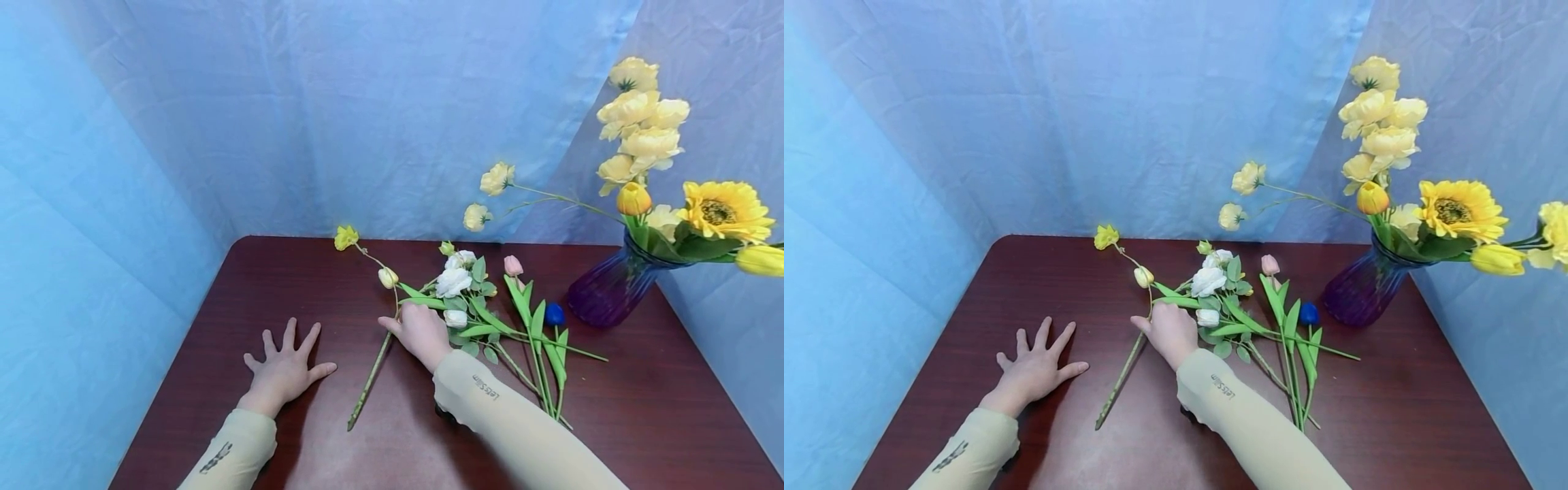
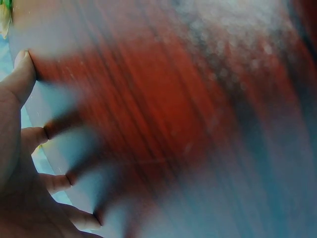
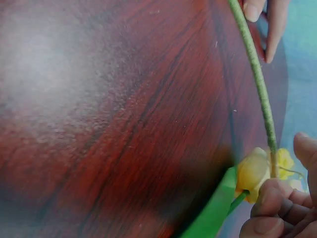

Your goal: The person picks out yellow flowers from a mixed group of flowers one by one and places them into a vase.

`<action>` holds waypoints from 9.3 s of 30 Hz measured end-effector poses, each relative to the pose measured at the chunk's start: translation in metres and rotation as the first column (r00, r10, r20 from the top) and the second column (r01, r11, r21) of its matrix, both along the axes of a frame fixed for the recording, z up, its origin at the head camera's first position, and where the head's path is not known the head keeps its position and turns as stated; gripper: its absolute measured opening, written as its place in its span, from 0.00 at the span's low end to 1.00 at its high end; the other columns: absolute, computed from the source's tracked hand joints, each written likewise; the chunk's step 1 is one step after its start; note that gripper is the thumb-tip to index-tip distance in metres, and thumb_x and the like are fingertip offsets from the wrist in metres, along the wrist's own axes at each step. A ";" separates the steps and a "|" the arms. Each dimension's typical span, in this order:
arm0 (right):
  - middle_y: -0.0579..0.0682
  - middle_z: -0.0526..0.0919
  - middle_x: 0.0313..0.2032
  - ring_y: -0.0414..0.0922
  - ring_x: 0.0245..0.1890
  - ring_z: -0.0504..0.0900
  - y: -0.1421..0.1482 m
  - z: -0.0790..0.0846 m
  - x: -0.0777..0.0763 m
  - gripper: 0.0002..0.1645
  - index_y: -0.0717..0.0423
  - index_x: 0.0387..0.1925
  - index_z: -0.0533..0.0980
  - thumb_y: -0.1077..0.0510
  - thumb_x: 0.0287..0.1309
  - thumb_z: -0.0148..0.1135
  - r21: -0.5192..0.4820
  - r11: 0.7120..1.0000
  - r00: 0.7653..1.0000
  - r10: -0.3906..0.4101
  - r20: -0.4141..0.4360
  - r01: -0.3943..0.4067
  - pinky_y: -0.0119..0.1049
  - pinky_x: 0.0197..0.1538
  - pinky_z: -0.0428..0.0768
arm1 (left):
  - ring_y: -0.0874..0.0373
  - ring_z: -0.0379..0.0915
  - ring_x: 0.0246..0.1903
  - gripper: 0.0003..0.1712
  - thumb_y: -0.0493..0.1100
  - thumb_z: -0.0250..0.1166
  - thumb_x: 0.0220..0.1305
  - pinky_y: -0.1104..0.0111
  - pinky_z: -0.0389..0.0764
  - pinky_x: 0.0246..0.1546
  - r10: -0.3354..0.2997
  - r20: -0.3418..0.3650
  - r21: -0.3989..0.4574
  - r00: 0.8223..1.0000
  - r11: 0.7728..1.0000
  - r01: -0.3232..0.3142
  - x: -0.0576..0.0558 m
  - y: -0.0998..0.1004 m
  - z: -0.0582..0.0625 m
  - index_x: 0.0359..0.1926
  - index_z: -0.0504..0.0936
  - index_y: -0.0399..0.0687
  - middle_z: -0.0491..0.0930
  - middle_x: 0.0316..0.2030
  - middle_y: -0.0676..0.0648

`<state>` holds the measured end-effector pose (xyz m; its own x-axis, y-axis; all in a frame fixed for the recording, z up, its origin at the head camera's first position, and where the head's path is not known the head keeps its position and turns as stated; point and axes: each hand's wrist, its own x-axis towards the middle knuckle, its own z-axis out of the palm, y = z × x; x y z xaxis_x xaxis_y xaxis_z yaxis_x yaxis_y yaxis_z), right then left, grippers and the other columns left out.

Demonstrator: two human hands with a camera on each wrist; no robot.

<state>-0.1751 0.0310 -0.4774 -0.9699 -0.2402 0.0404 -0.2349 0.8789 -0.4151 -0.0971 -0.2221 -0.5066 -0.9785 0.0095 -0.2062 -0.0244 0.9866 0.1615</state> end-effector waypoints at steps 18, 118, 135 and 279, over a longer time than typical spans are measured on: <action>0.46 0.73 0.04 0.42 0.06 0.73 -0.005 0.008 0.000 0.24 0.51 0.07 0.72 0.51 0.55 0.64 -0.035 0.986 0.968 -0.152 0.200 0.162 0.39 0.15 0.74 | 0.19 0.32 0.65 0.53 0.79 0.51 0.57 0.19 0.47 0.47 0.004 0.004 0.005 1.000 1.000 -0.004 0.000 -0.001 -0.001 0.76 0.47 0.63 0.39 0.74 0.33; 0.53 0.72 0.13 0.45 0.04 0.67 0.039 0.034 0.029 0.10 0.65 0.32 0.72 0.64 0.68 0.47 -0.650 0.739 0.825 0.248 0.507 0.177 0.38 0.12 0.76 | 0.19 0.31 0.65 0.54 0.81 0.48 0.56 0.19 0.46 0.47 -0.011 -0.001 0.003 1.000 1.000 0.011 -0.001 -0.001 -0.002 0.76 0.47 0.62 0.38 0.73 0.33; 0.55 0.76 0.14 0.42 0.05 0.68 0.035 0.013 0.036 0.12 0.74 0.38 0.71 0.64 0.67 0.49 -0.643 0.741 0.790 0.271 0.550 0.193 0.37 0.12 0.75 | 0.19 0.31 0.65 0.53 0.78 0.51 0.57 0.19 0.44 0.47 -0.007 0.011 0.041 1.000 0.999 0.006 0.000 0.000 0.004 0.76 0.48 0.61 0.38 0.74 0.33; 0.46 0.84 0.30 0.40 0.21 0.77 0.013 0.012 0.016 0.20 0.53 0.42 0.81 0.42 0.62 0.62 -0.010 0.968 0.967 0.249 -0.043 -0.250 0.40 0.26 0.79 | 0.19 0.31 0.65 0.53 0.78 0.53 0.57 0.19 0.46 0.48 0.005 0.032 0.014 0.999 1.000 -0.005 0.000 0.002 0.006 0.76 0.48 0.61 0.39 0.73 0.32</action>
<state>-0.1587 0.0438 -0.4653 -0.8767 -0.4735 0.0845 -0.4632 0.7839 -0.4135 -0.0972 -0.2201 -0.5009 -0.9714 0.0081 -0.2373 -0.0345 0.9840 0.1748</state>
